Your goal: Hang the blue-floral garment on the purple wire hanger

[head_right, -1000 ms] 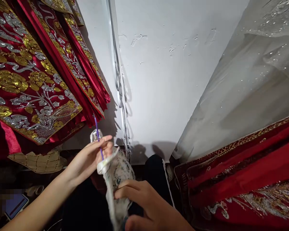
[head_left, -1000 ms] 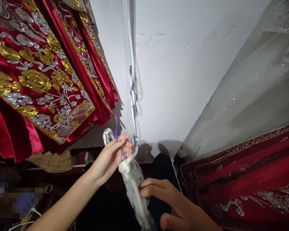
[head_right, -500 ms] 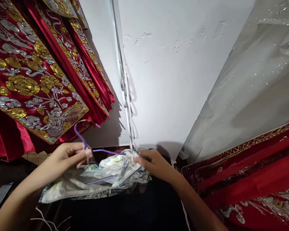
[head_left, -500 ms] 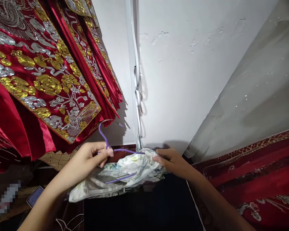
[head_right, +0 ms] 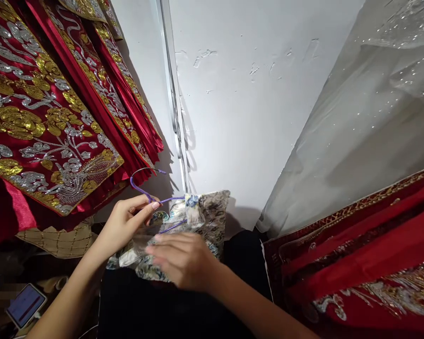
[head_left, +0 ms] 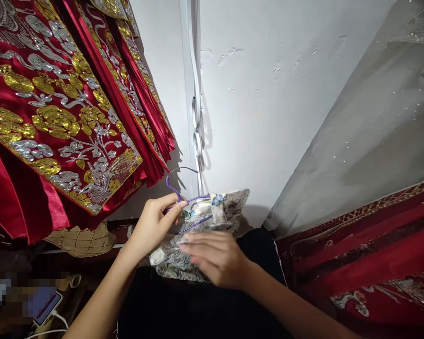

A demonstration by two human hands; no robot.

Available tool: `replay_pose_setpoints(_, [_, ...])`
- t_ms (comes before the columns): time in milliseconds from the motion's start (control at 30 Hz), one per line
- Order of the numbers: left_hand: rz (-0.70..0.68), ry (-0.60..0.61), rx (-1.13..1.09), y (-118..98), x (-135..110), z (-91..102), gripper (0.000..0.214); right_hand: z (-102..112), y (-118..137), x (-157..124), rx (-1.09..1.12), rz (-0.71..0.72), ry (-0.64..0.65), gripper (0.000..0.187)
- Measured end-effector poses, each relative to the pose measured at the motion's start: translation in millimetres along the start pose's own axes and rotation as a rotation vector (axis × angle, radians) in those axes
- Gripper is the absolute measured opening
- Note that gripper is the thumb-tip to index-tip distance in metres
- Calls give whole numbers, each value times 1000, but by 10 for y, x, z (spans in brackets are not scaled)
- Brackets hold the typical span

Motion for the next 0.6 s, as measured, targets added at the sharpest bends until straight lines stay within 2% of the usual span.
replay_pose_setpoints(67, [-20, 60, -30, -8, -59, 35, 37, 365, -179, -153, -100, -96, -198, 38])
replay_pose_setpoints(133, [-30, 61, -67, 4, -141, 122, 36, 766, -488, -405, -244, -372, -366, 34])
replay_pose_setpoints(167, [-27, 45, -91, 25, -181, 169, 36, 880, -626, -521, -260, -473, -342, 32])
replay_pose_setpoints(233, [-8, 28, -142, 90, -238, 226, 36, 961, -861, -753, -122, -645, -241, 21])
replay_pose_setpoints(300, [8, 27, -164, 154, -239, 242, 34, 879, -963, -924, 114, -746, -135, 28])
replay_pose_setpoints(367, [3, -32, -131, 183, -186, 287, 30, 771, -953, -966, 307, -786, -100, 37])
replay_pose_setpoints(433, [-37, -183, -22, 145, -131, 392, 24, 714, -942, -866, 430, -799, -130, 41])
replay_pose_setpoints(500, [-133, -380, 133, 27, -156, 486, 26, 747, -1028, -682, 498, -821, -235, 41])
replay_pose_setpoints(600, [-399, -758, 251, -161, -500, 453, 29, 943, -1350, -392, 550, -825, -487, 41])
Point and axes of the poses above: each hand's wrist, its own x-axis towards the middle knuckle, its own z-axis out of the back of the hand, y = z × x, the point moved 7 cm from there along x, towards the middle knuckle, and after that the axes turned 9 degrees about y, right-handed, at the moved point
